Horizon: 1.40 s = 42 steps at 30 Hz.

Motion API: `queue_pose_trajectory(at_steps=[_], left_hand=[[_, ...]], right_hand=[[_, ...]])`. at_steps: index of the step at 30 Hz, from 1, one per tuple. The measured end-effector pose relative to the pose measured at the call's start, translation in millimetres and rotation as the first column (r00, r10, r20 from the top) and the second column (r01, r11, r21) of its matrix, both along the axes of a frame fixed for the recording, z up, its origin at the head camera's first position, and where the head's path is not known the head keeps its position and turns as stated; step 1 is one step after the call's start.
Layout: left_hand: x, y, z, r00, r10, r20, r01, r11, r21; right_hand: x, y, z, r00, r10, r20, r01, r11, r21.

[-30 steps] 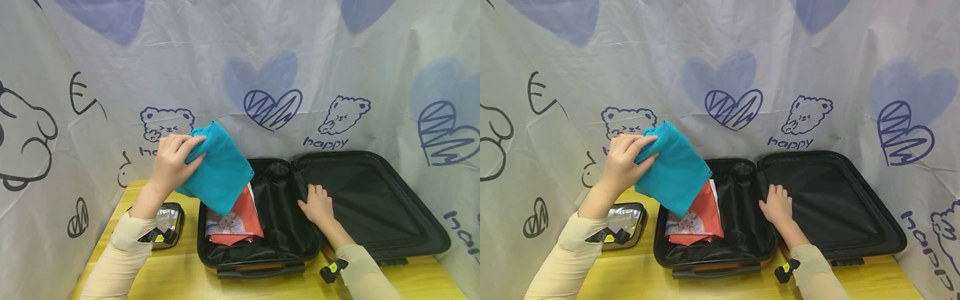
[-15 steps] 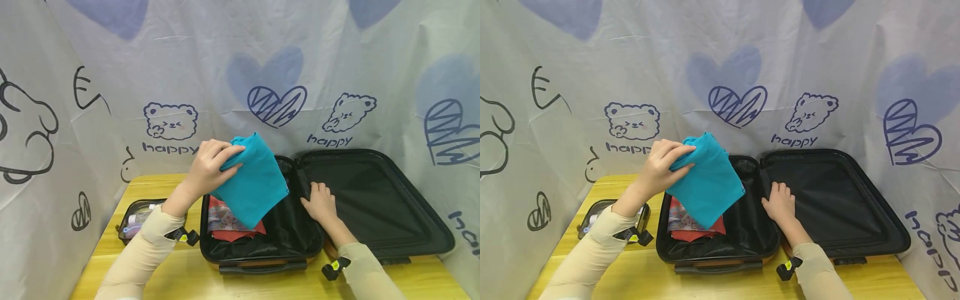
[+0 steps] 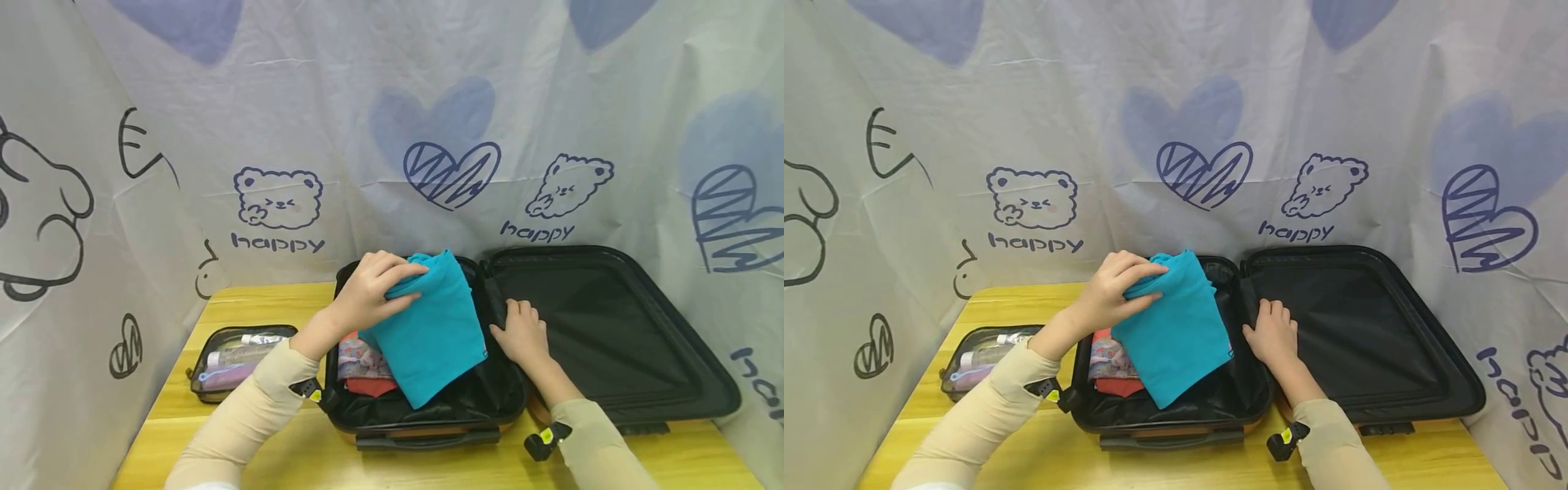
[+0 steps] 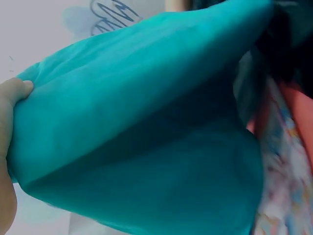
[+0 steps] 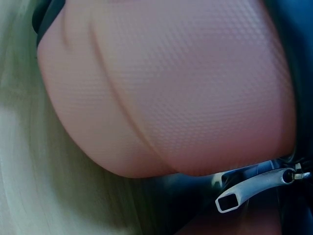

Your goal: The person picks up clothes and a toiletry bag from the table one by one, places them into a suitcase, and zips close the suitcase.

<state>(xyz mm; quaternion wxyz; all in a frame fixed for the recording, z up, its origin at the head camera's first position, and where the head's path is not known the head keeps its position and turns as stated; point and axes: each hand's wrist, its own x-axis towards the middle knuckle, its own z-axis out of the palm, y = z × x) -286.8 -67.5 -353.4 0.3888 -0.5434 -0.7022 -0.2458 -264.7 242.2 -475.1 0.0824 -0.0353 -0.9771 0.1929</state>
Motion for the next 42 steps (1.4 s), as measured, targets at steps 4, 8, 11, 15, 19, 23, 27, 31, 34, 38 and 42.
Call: queue_pose_trajectory(at_steps=[4, 8, 11, 15, 19, 23, 27, 31, 34, 38, 42], left_hand=[[-7.3, -10.1, -8.3, 0.998, 0.053, 0.041, -0.049, 0.995, -0.086], [-19.0, -22.9, -15.7, 0.988, 0.109, 0.111, -0.093, 0.986, -0.139], [-28.7, -31.7, -21.3, 0.980, 0.140, 0.142, -0.116, 0.979, -0.165], [-44.8, -40.1, -29.8, 0.970, 0.175, 0.167, -0.139, 0.968, -0.209], [-62.4, -45.5, -37.4, 0.954, 0.216, 0.210, -0.155, 0.950, -0.272], [-75.9, -49.1, -43.2, 0.933, 0.259, 0.249, -0.167, 0.926, -0.338], [-83.1, -52.3, -47.7, 0.904, 0.299, 0.305, -0.166, 0.904, -0.394], [-83.9, -55.4, -48.8, 0.874, 0.300, 0.383, -0.125, 0.899, -0.419], [-80.7, -55.4, -44.6, 0.845, 0.276, 0.458, -0.060, 0.900, -0.432], [-71.9, -54.3, -31.2, 0.806, 0.237, 0.542, 0.029, 0.899, -0.437], [-64.4, -54.5, -13.7, 0.764, 0.195, 0.615, 0.115, 0.897, -0.427]], right_hand=[[-0.3, 2, 2.2, 1.000, -0.001, -0.007, 0.001, 1.000, 0.003], [-2.0, 4, 5.0, 1.000, -0.004, -0.006, 0.004, 1.000, 0.010], [-3.2, 5, 6.6, 1.000, -0.004, -0.004, 0.004, 1.000, 0.014], [-4.7, 7, 8.0, 1.000, -0.005, -0.004, 0.005, 1.000, 0.013], [-6.0, 7, 9.1, 1.000, -0.003, -0.004, 0.003, 1.000, 0.014], [-5.5, 5, 8.8, 1.000, -0.005, 0.004, 0.005, 1.000, 0.013], [-4.2, 3, 7.1, 1.000, -0.009, 0.014, 0.009, 1.000, 0.008], [-2.9, 0, 5.5, 1.000, -0.004, 0.013, 0.004, 1.000, 0.000], [-1.9, -1, 4.2, 1.000, -0.003, 0.010, 0.003, 1.000, -0.001], [-1.5, -1, 2.4, 1.000, -0.004, 0.016, 0.004, 1.000, 0.003], [-2.2, -1, 1.8, 1.000, -0.003, 0.016, 0.003, 1.000, 0.004]])
